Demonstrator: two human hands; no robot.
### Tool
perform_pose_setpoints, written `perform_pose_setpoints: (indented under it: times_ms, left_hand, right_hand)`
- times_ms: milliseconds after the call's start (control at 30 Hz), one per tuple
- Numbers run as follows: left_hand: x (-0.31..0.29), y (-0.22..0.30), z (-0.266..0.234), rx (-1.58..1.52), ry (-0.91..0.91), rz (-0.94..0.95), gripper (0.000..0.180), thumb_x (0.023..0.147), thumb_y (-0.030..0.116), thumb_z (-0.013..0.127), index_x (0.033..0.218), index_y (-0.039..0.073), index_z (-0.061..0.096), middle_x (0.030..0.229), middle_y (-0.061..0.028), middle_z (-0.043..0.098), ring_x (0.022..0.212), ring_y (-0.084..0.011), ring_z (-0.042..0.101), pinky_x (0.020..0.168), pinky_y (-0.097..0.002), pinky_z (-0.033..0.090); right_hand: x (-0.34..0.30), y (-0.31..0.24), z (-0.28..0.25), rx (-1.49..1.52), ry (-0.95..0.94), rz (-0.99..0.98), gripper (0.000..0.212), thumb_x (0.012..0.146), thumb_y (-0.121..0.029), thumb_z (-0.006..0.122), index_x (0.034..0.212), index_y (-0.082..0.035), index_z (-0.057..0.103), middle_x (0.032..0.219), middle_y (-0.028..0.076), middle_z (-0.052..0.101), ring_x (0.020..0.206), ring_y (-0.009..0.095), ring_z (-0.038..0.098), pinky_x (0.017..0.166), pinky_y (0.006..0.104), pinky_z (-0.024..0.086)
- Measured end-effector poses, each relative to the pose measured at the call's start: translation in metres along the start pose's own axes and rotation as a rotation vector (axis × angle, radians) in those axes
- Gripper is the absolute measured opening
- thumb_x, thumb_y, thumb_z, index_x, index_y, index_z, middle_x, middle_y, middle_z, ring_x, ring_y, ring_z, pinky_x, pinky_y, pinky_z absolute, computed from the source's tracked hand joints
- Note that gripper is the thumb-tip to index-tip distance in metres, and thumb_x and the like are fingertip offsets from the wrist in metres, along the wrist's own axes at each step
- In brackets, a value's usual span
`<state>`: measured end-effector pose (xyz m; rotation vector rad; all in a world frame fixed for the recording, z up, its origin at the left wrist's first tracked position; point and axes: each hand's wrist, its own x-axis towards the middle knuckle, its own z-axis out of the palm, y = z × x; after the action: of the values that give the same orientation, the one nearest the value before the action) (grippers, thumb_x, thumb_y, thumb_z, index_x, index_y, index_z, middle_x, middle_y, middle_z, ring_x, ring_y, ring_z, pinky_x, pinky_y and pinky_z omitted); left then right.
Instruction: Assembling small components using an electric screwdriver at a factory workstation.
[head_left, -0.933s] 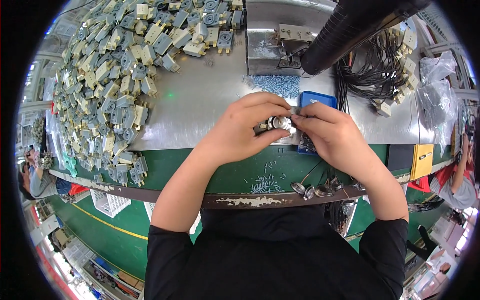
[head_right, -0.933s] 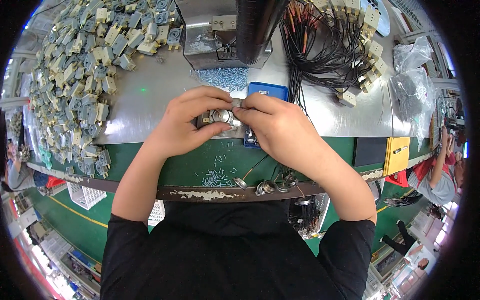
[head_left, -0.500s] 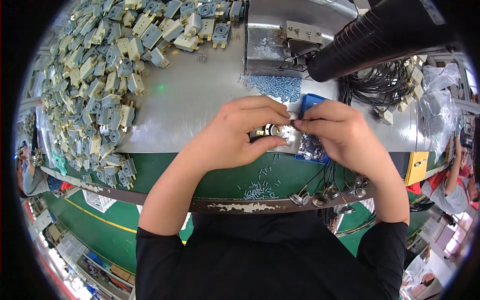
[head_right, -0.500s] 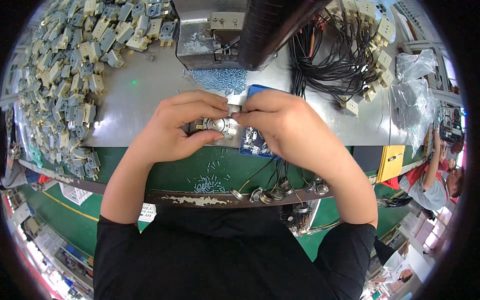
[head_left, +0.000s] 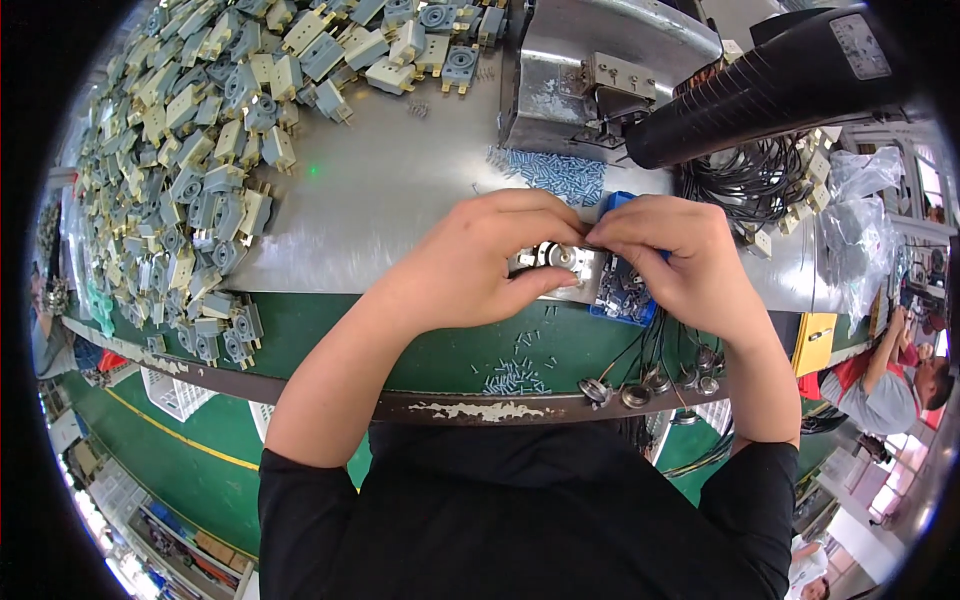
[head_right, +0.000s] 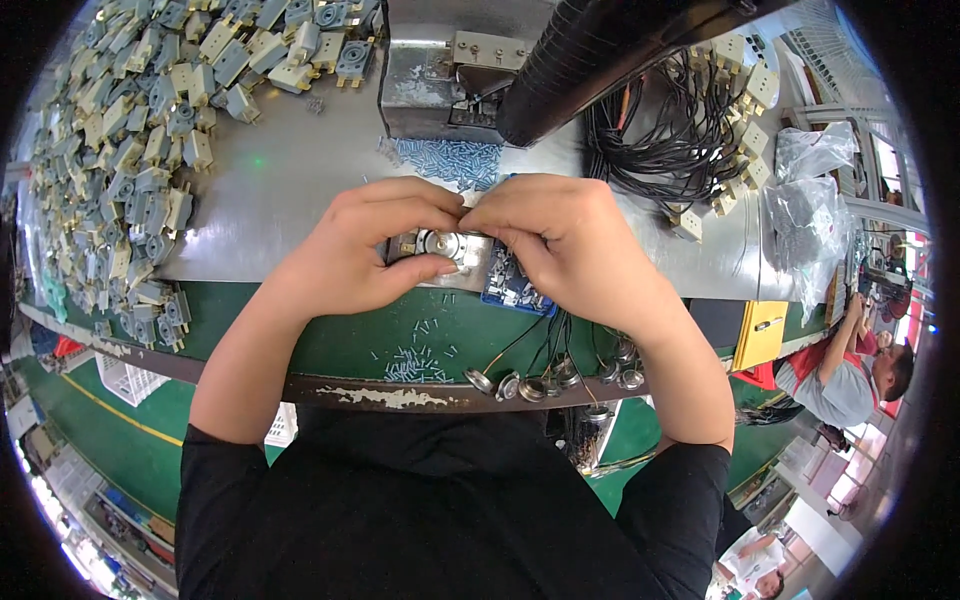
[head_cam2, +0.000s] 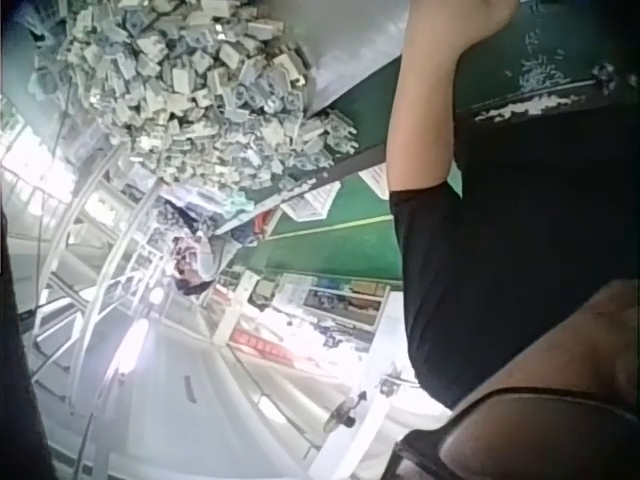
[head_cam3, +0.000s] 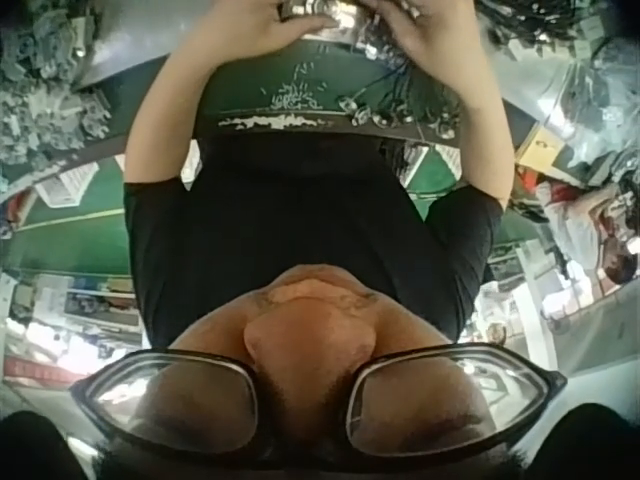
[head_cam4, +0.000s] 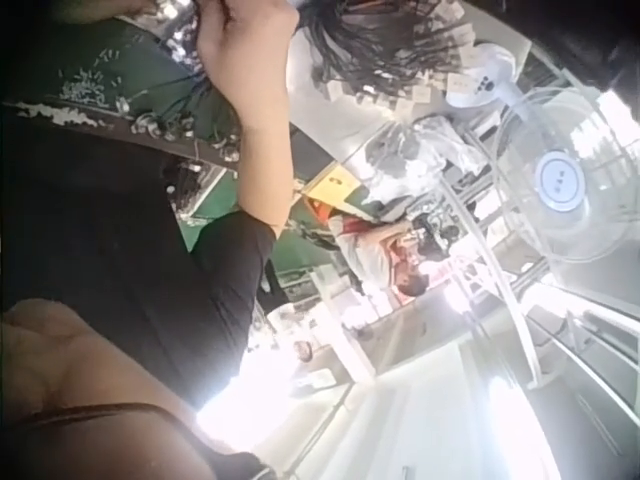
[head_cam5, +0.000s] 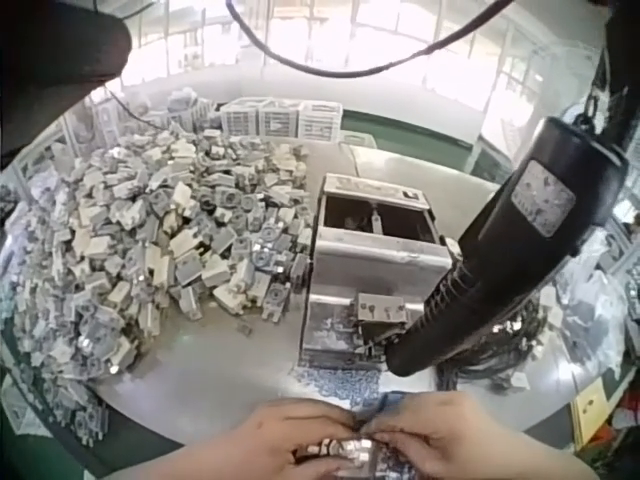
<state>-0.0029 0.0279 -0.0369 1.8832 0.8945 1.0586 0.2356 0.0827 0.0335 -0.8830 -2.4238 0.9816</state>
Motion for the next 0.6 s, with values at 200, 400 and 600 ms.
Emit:
perform_pose_setpoints:
  times_ms: [200,400,600]
  left_hand:
    - [-0.001,-0.002,0.002,0.002,0.043,0.034,0.027,0.083,0.012,0.083,0.106,0.001,0.073,0.11,-0.0141,0.074,0.104,-0.0349,0.071,0.09,-0.042,0.057]
    - [-0.001,0.004,0.001,-0.003,0.044,-0.003,0.034,0.08,0.01,0.086,0.108,-0.001,0.071,0.112,-0.0152,0.074,0.108,-0.0342,0.072,0.093,-0.042,0.056]
    - [-0.002,0.005,0.001,0.025,0.045,0.0,0.033,0.078,0.009,0.086,0.105,0.0,0.069,0.113,-0.0149,0.073,0.108,-0.0343,0.071,0.093,-0.0419,0.056]
  right_hand:
    - [0.0,-0.019,-0.005,0.116,-0.045,0.141,0.015,0.084,0.008,0.073,0.098,0.005,0.077,0.097,0.016,0.078,0.092,0.022,0.077,0.083,0.0313,0.059]
    - [0.008,-0.03,0.0,0.081,0.006,0.226,0.033,0.084,0.007,0.075,0.115,0.004,0.066,0.09,0.015,0.077,0.09,0.018,0.077,0.081,0.0318,0.058]
    - [0.01,-0.034,0.011,-0.043,-0.03,0.218,0.035,0.087,0.005,0.072,0.12,0.002,0.063,0.088,0.019,0.077,0.09,0.033,0.078,0.077,0.0364,0.059]
